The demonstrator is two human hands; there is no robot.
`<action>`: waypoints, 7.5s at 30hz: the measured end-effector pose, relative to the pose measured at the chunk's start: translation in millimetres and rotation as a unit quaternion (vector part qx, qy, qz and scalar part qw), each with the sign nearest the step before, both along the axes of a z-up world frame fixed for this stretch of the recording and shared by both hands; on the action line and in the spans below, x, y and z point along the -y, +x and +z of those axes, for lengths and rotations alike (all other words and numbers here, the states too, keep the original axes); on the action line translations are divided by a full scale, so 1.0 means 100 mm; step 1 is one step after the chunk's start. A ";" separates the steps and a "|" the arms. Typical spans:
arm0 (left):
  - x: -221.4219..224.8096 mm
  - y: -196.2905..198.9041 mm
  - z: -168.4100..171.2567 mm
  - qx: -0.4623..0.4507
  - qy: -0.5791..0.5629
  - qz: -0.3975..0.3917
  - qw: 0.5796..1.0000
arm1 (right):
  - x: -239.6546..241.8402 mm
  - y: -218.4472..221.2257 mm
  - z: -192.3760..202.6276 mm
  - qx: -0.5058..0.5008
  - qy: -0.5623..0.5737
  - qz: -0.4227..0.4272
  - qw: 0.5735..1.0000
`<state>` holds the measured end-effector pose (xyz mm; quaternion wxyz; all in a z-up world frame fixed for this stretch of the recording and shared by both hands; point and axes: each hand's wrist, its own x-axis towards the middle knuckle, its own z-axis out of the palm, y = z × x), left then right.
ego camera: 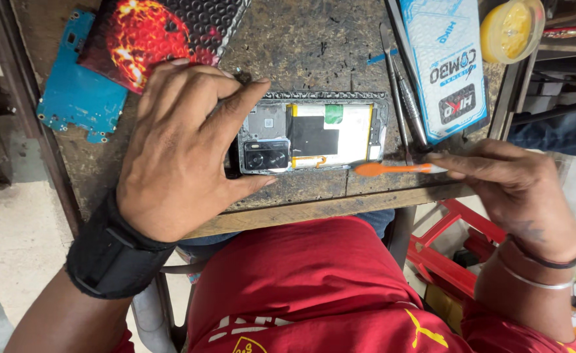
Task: The person pries open a mobile phone, removes components from the interior, and cleans parts of the internal chassis using a small tool and a brush.
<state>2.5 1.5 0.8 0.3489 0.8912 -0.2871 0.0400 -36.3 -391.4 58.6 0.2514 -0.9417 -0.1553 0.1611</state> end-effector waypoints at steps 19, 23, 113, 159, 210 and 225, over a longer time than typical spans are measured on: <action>0.02 -0.01 -0.01 0.004 0.018 0.011 1.000 | -0.33 -0.06 -0.02 0.044 0.011 0.036 0.998; 0.00 -0.02 -0.02 0.002 0.011 0.010 1.000 | -0.55 -0.03 -0.06 0.067 0.029 0.057 0.996; 0.53 0.47 -0.30 -0.187 0.440 -0.081 0.874 | -0.83 -0.42 -0.39 -0.180 0.487 -0.140 0.843; 0.37 0.19 0.33 -0.014 0.201 -0.069 0.977 | -1.26 -0.24 -0.48 -0.453 0.617 -0.085 0.638; 0.38 0.19 0.36 -0.021 0.232 -0.094 0.968 | -1.19 -0.11 -0.57 -0.495 0.665 -0.126 0.545; 0.39 0.20 0.34 -0.013 0.212 -0.095 0.973 | -1.21 -0.10 -0.57 -0.498 0.666 -0.129 0.541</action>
